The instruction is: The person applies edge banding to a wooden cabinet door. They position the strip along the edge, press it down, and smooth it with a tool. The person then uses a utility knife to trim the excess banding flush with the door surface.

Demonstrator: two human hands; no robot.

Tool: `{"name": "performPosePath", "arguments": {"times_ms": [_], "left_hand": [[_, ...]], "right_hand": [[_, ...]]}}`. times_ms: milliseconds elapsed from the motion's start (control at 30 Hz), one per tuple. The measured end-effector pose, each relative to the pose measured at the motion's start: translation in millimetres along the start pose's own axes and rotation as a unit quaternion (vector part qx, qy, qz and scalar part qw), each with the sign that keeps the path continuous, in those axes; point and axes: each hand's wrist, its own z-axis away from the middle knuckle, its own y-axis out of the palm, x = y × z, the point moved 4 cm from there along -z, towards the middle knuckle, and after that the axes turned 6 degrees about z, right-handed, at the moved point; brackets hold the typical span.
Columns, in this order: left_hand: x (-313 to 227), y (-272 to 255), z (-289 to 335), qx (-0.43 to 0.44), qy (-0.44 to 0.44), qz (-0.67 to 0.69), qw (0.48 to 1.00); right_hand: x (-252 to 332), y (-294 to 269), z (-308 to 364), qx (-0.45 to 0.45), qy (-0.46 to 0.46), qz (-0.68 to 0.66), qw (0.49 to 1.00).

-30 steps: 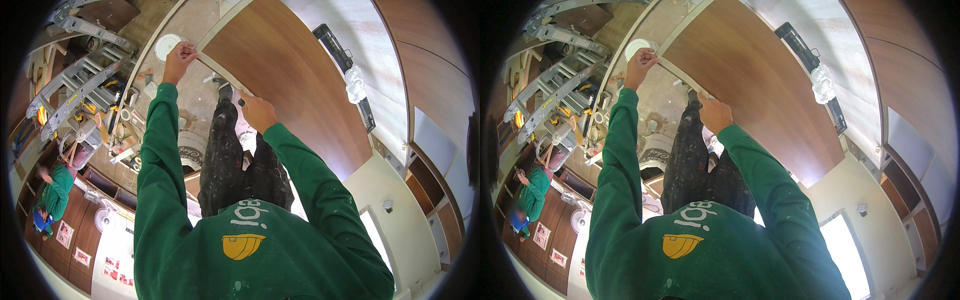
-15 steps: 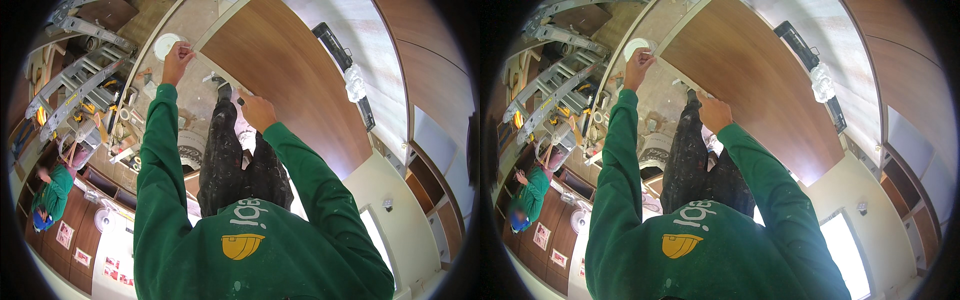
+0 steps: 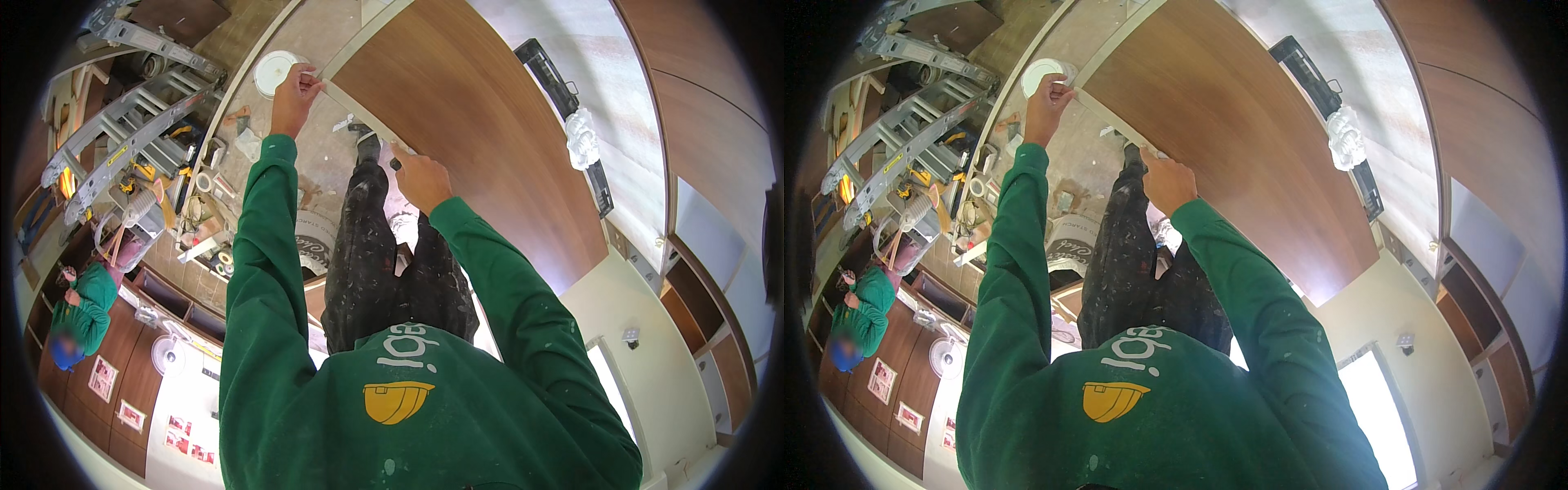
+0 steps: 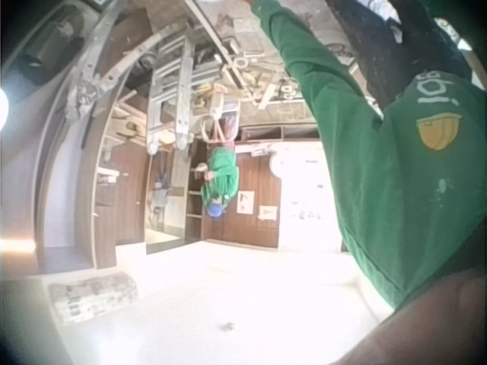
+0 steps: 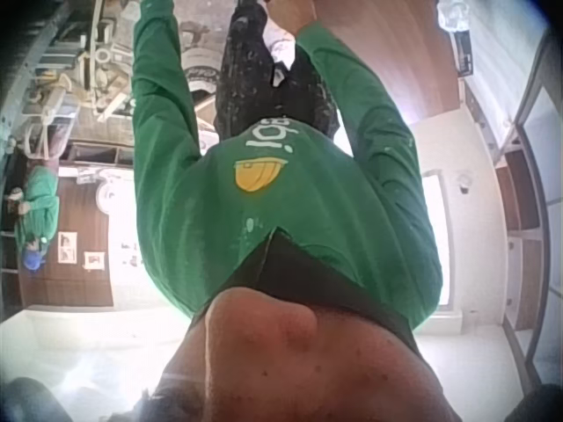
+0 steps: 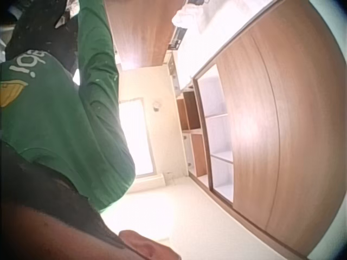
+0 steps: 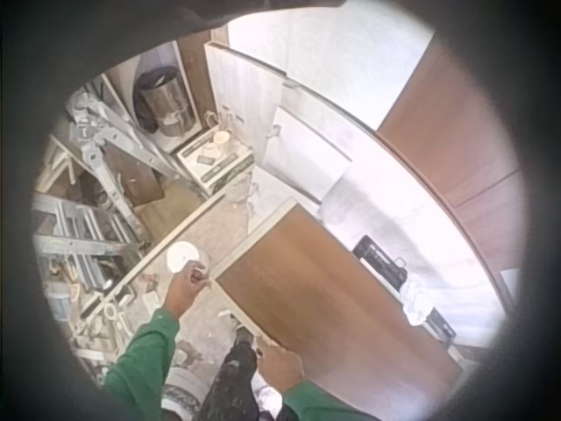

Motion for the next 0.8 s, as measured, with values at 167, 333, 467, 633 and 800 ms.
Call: {"name": "performPosePath", "arguments": {"times_ms": [167,333,467,633,800], "left_hand": [[4.3,0.1,2.0,-0.008,0.009,0.005,1.0],[-1.2,1.1,2.6,-0.011,0.012,-0.003,1.0],[-1.9,1.1,3.0,-0.016,0.02,-0.004,1.0],[-2.3,1.8,3.0,-0.019,0.021,-0.007,1.0],[-1.8,1.9,4.5,-0.018,0.025,-0.015,0.999]], "right_hand": [[6.9,-9.8,0.1,0.04,0.027,-0.007,0.999],[5.7,-8.3,-1.4,0.042,0.033,-0.005,0.999],[5.1,-6.1,-2.5,0.005,0.017,0.011,1.0],[5.2,-6.4,-3.1,0.015,0.018,0.006,1.0],[6.4,-7.8,-3.4,0.041,0.03,-0.005,0.999]]}}
